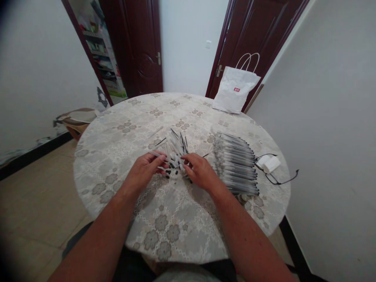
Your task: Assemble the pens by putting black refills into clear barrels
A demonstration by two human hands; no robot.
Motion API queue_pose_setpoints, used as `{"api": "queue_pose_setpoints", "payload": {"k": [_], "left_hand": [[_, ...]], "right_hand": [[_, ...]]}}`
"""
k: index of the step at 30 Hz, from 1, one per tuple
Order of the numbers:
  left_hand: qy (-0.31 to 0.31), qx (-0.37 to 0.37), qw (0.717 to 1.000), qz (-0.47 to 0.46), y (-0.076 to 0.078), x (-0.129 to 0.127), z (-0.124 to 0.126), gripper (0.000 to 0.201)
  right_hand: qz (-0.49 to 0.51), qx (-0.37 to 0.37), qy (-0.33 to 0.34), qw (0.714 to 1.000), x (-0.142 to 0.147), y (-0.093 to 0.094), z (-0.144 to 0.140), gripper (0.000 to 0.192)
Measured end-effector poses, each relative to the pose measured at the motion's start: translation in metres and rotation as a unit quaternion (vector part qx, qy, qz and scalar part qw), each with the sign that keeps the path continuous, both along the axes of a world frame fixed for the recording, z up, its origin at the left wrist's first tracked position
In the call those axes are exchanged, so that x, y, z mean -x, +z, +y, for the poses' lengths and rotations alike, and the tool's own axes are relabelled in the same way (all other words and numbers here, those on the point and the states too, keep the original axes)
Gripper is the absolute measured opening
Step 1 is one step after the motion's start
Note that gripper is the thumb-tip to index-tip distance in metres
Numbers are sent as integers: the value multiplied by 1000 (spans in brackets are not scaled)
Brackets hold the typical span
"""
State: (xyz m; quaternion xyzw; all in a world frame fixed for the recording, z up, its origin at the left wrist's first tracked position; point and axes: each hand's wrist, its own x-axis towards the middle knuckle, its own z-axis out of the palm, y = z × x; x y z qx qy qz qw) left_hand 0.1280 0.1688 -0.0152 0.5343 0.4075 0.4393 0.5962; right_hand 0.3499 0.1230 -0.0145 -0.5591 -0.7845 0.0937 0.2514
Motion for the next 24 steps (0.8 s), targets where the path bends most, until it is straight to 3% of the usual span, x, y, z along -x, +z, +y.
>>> {"api": "queue_pose_setpoints", "payload": {"k": [4, 8, 24], "left_hand": [[80, 13, 996, -33, -2, 5, 6, 36], [106, 10, 993, -46, -3, 7, 8, 39], [98, -6, 995, -10, -3, 6, 6, 39]], "right_hand": [[-166, 93, -71, 979, -22, 6, -1, 22], [-245, 137, -94, 955, -25, 7, -4, 22], [-196, 135, -44, 970, -22, -4, 0, 25]]}}
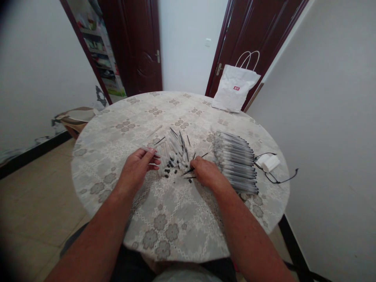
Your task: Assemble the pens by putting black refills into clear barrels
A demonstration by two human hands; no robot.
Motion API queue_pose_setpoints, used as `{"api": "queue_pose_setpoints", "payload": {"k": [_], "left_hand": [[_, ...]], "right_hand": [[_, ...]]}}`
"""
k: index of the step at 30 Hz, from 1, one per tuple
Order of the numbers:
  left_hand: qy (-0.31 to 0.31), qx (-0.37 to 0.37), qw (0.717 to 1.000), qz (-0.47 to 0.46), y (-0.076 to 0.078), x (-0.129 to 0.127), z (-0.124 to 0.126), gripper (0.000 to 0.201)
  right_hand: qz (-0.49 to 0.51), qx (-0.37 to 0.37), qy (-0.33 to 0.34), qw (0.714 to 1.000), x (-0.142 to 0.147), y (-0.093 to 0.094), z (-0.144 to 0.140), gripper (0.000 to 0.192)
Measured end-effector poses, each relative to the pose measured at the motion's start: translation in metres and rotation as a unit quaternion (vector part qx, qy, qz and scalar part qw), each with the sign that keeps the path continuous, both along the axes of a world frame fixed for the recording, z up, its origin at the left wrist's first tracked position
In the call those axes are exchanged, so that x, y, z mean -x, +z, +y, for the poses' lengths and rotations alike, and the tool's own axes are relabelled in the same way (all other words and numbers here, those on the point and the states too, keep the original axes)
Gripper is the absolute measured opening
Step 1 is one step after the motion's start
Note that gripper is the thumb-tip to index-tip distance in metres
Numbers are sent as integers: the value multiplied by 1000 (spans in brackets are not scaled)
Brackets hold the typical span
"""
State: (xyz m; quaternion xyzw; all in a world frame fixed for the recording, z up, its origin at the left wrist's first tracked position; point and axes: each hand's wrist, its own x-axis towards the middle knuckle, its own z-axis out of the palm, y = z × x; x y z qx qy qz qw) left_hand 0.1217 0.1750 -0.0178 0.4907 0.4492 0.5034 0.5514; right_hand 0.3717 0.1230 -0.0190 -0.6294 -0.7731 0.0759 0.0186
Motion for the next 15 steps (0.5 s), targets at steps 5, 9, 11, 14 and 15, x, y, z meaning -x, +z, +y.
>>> {"api": "queue_pose_setpoints", "payload": {"k": [5, 9, 11, 14, 15], "left_hand": [[-3, -2, 1000, 6, -2, 0, 1, 39], [-4, 3, 1000, 11, -2, 1, 2, 38], [-2, 2, 1000, 6, -2, 1, 2, 39], [-3, 2, 1000, -9, -2, 0, 1, 39], [-5, 6, 1000, -14, -2, 0, 2, 39]], "right_hand": [[3, -5, 6, 1000, -1, -1, 1, 21], [4, -9, 25, 1000, -1, -1, 2, 17], [6, -13, 36, 999, -1, -2, 2, 16], [15, -24, 41, 999, -2, -3, 5, 17], [26, -34, 37, 998, -1, -4, 6, 17]]}}
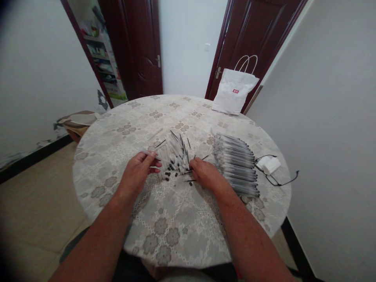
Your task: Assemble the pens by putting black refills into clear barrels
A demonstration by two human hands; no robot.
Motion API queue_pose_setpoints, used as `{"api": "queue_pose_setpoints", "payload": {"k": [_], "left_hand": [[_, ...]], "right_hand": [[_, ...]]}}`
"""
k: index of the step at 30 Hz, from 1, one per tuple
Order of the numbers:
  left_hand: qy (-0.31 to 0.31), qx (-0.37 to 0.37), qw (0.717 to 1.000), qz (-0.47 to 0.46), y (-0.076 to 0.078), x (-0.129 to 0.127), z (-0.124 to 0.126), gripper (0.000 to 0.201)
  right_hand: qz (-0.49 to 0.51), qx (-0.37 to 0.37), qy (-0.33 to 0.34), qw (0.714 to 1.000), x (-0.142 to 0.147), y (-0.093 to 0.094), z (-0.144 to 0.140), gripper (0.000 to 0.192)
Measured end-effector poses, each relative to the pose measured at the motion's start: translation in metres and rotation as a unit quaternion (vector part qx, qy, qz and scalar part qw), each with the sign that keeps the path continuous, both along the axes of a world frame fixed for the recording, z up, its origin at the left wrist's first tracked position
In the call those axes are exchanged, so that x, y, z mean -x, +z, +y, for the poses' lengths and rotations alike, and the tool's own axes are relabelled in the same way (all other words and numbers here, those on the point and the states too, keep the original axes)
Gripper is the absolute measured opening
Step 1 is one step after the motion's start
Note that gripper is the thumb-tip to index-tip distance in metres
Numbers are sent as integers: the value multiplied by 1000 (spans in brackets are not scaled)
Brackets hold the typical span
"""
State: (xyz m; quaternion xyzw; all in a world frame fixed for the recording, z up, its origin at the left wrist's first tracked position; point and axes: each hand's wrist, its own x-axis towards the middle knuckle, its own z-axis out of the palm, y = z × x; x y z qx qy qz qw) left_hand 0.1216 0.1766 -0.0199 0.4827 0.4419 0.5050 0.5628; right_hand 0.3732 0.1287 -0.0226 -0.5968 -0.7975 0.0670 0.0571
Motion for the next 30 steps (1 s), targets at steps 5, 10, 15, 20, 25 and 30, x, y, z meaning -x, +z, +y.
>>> {"api": "queue_pose_setpoints", "payload": {"k": [5, 10, 15, 20, 25, 30], "left_hand": [[-20, 43, 998, -45, 0, -1, 0, 34], [-55, 69, 988, -126, 3, -4, -4, 29], [-64, 66, 981, -173, 9, -6, -9, 33], [-73, 18, 982, -171, 9, -6, -10, 33], [-71, -26, 987, -140, 6, -8, -11, 31], [-72, -27, 988, -134, 5, -7, -10, 32]], "right_hand": [[160, -131, -27, 978, 5, 1, 3, 22], [254, -168, -23, 952, 22, 7, -5, 14], [215, -134, 17, 967, 36, 6, -13, 13], [189, -121, 36, 974, 44, 0, -13, 14], [170, -125, 56, 976, 46, -8, -9, 14], [169, -140, 56, 974, 44, -10, -9, 15]]}}
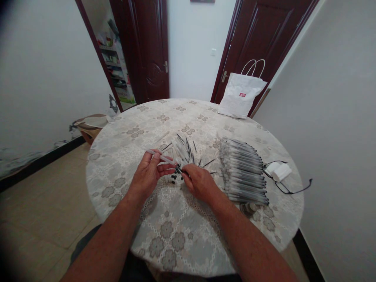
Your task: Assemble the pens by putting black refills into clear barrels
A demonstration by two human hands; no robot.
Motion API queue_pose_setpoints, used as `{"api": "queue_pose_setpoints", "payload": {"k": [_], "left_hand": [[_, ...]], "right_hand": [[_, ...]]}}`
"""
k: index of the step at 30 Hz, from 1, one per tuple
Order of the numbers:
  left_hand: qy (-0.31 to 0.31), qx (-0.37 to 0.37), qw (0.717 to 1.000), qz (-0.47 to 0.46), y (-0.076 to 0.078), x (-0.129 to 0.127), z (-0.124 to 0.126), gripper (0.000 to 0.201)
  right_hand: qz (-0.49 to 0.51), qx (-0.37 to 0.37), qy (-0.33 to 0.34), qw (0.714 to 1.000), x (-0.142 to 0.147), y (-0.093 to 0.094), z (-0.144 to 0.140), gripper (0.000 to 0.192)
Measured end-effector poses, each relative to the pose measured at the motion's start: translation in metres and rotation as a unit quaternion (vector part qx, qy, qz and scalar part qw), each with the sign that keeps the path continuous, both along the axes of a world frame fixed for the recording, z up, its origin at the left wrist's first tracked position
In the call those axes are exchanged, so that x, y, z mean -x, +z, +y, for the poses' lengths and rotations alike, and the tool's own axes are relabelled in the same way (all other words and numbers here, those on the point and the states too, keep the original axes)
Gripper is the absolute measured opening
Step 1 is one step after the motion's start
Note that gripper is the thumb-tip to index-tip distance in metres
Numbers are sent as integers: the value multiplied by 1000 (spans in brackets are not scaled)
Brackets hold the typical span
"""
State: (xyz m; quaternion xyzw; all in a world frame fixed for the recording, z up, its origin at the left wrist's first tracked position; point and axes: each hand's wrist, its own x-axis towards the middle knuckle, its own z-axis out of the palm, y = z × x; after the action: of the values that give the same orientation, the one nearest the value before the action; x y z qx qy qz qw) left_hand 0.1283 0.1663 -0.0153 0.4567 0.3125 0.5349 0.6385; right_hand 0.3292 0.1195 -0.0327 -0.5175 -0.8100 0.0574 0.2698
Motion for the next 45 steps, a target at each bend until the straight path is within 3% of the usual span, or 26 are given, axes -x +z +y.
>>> {"api": "queue_pose_setpoints", "payload": {"k": [7, 13, 20, 24, 27, 30, 32, 33, 35, 38, 41, 45], "left_hand": [[-18, 4, 998, 55, 0, 1, 0, 30], [-62, 51, 997, -16, 3, 1, -2, 29], [-67, 65, 996, -12, 0, -1, -4, 31], [-102, 91, 991, -17, -1, -10, -11, 31], [-138, 113, 984, -28, -2, -15, -15, 30], [-128, 138, 980, -58, 0, -13, -13, 25], [-87, 158, 978, -102, 3, -7, -7, 20], [-62, 171, 974, -132, 4, -3, -3, 16], [-15, 202, 961, -189, 6, 4, 4, 10], [25, 232, 944, -235, 9, 10, 11, 14], [44, 234, 943, -233, 10, 9, 11, 17], [53, 222, 951, -207, 8, 4, 8, 14]], "right_hand": [[28, -36, 3, 999, -2, 4, -1, 17], [130, -73, -10, 989, 1, 10, -2, 15], [136, -72, 1, 988, 3, 14, -3, 16], [200, -53, -15, 978, 9, 13, -8, 18], [331, 24, -31, 943, 14, 10, -8, 25], [512, 82, -39, 854, 11, 6, 0, 38], [559, 88, -72, 821, 2, 5, 7, 38], [543, 88, -98, 830, -4, 6, 9, 36], [436, 85, -141, 885, -17, 10, 12, 28], [185, 104, -107, 971, -34, 19, 6, 15], [8, 157, -34, 987, -42, 28, -5, 7], [-102, 161, -38, 981, -38, 28, -17, 2]]}}
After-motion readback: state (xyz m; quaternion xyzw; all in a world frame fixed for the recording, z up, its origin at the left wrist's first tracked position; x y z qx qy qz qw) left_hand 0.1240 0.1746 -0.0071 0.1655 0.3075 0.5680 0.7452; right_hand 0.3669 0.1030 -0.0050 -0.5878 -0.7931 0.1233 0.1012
